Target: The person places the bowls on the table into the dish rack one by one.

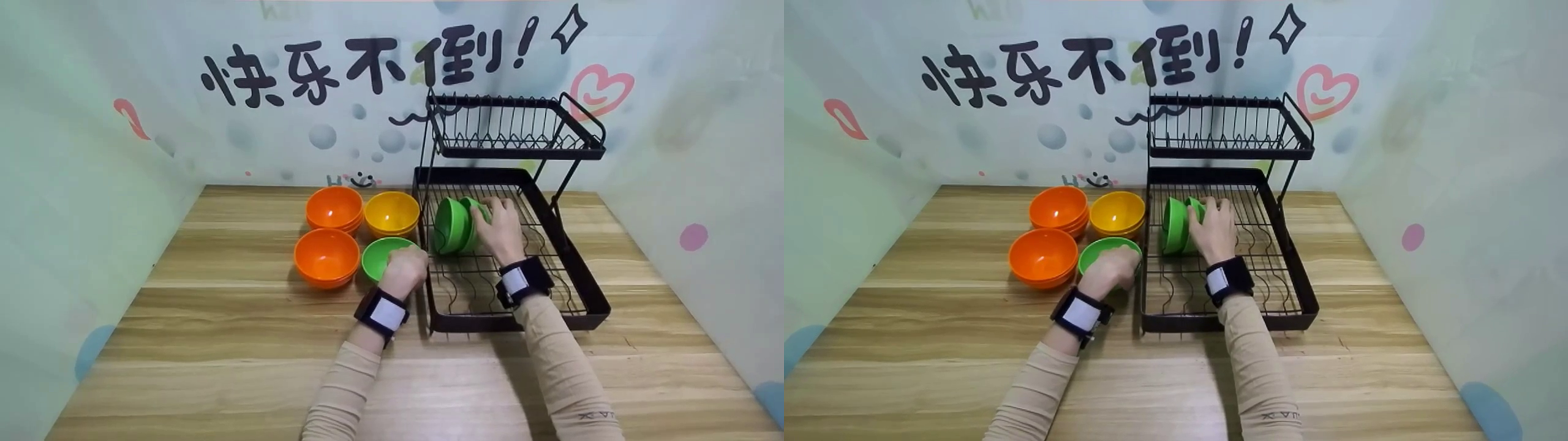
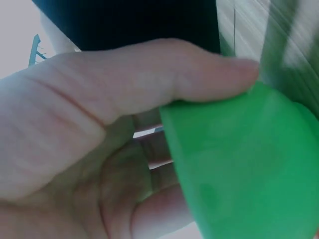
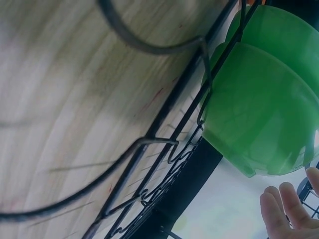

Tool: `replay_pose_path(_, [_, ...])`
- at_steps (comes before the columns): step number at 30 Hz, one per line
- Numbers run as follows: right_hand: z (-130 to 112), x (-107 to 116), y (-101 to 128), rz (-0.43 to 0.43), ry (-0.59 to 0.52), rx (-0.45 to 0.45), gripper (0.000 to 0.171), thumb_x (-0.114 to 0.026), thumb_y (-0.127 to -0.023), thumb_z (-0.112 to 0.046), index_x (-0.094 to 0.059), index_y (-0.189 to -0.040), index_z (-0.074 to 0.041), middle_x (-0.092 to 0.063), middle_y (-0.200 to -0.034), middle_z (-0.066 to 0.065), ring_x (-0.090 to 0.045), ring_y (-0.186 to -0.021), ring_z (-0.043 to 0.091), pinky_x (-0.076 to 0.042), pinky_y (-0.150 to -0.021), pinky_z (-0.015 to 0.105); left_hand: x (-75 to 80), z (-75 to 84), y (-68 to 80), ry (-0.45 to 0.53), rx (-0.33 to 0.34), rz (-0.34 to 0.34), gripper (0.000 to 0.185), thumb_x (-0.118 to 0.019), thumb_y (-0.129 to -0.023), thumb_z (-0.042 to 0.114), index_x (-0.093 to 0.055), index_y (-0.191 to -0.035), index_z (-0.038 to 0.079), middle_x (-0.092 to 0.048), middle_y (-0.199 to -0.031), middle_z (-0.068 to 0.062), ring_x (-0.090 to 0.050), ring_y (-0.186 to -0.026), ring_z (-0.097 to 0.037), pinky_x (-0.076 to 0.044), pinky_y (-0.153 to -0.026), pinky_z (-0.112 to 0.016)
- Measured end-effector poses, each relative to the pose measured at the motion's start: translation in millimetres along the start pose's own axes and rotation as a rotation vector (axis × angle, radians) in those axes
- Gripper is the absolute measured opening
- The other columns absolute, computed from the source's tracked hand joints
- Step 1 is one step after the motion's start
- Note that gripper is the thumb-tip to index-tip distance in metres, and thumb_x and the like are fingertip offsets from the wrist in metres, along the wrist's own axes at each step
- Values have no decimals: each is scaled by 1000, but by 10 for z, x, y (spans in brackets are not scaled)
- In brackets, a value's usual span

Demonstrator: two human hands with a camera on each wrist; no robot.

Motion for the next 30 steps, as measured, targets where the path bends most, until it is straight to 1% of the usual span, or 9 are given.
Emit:
replay_pose_path(2, [-5, -1, 5, -2, -5, 3, 42, -53, -95, -33, -57, -120, 0, -51, -120, 24, -50, -114, 40, -41, -98, 52, 132, 7, 129, 5, 3, -7, 24, -55, -88, 7, -71, -104, 12, -70, -110, -5, -67, -98, -22, -55, -72, -37])
replay_pose_path(5, [-10, -1, 13, -8, -17, 8, 42, -53, -95, -33, -57, -121, -1, -51, -120, 23, -51, -112, 39, -41, -96, 52, 213, 4, 208, 7, 2, -10, 24, -58, -86, 8, -70, -107, 11, -68, -113, -5, -66, -101, -22, -55, -75, -36])
replay_pose_path(10, [-20, 8, 20, -9, -22, 15, 42, -54, -95, -32, -57, -121, 0, -52, -118, 23, -52, -109, 38, -43, -94, 51, 246, 6, 233, 32, -4, -33, 27, -62, -84, 10, -69, -109, 11, -66, -117, -5, -64, -106, -22, -55, -80, -38])
replay_pose_path(16, [-29, 12, 22, -13, -34, 11, 40, -55, -95, -32, -57, -120, -1, -53, -119, 22, -53, -110, 36, -43, -95, 50, 319, 27, 279, 33, -34, -19, 27, -62, -83, 9, -69, -109, 9, -66, -116, -8, -65, -103, -23, -56, -80, -41])
replay_pose_path(20, [-30, 7, 25, -14, -49, 17, 40, -55, -95, -32, -57, -121, -1, -54, -119, 22, -53, -111, 36, -43, -96, 49, 406, 63, 316, 38, -59, 25, 21, -62, -83, 10, -71, -102, 7, -67, -113, -9, -66, -100, -25, -56, -78, -42])
replay_pose_path(23, [-42, -1, 26, -19, -65, 38, 41, -54, -95, -31, -56, -122, -1, -54, -120, 21, -53, -112, 35, -44, -96, 49, 489, 85, 351, 28, -63, 67, 16, -63, -83, 11, -71, -97, 8, -68, -110, -8, -67, -98, -26, -56, -76, -42])
replay_pose_path(26, [-68, 0, 28, -19, -85, 70, 40, -55, -95, -30, -56, -122, 0, -55, -119, 21, -54, -111, 35, -44, -95, 49, 590, 108, 394, 3, -64, 132, 15, -64, -83, 13, -71, -95, 8, -69, -106, -8, -68, -95, -27, -56, -73, -41])
replay_pose_path(30, [-115, 9, 28, -11, -118, 116, 38, -55, -95, -27, -57, -121, 0, -55, -116, 20, -55, -108, 34, -44, -93, 48, 724, 140, 452, -30, -66, 242, 15, -64, -84, 12, -71, -96, 8, -70, -101, -8, -69, -90, -27, -56, -66, -40])
Point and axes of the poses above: each hand's wrist, its own y-axis away from the middle knuckle, its own x-axis out of the back of the hand, z = x × y, the point moved 10 cm from there along -y, towards the middle knuckle
